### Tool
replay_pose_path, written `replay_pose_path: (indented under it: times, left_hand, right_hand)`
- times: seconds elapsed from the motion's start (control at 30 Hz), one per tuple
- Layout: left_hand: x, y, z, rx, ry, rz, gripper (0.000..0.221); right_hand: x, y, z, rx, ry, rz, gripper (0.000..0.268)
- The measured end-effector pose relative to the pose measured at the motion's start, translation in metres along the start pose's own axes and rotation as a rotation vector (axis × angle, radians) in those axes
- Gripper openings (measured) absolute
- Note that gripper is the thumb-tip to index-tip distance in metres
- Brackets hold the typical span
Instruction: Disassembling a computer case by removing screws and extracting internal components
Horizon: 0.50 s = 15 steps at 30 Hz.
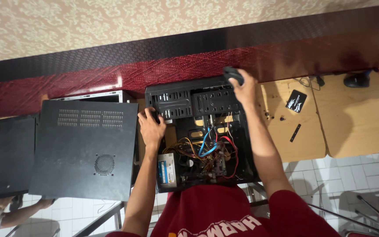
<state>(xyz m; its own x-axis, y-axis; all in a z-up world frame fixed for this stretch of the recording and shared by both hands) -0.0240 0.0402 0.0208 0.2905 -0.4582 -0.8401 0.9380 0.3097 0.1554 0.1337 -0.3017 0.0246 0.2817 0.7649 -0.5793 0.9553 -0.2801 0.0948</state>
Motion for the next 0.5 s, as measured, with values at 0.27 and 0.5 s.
replay_pose_path:
  times: [0.27,0.5]
  left_hand:
    - [0.0,-0.003,-0.009,0.024,-0.019,0.009,0.033]
    - [-0.005,0.0,-0.005,-0.01,-0.022,-0.04,0.03]
  right_hand:
    - [0.079,-0.042,-0.024,-0.021,-0.151,-0.189,0.042]
    - [0.032,-0.038,-0.001,0.043,-0.098,-0.052,0.037]
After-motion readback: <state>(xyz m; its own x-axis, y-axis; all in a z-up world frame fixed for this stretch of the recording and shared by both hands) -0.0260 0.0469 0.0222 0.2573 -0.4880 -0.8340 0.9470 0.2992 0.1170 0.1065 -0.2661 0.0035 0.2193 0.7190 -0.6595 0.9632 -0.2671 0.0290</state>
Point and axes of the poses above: each hand's wrist, its own y-axis towards the middle knuckle, its own x-axis out of the palm, z = x × y, the point moved 1 cm from there along y, towards the middle knuckle, and after that the axes turned 15 degrees about x, right-handed, at the moved point
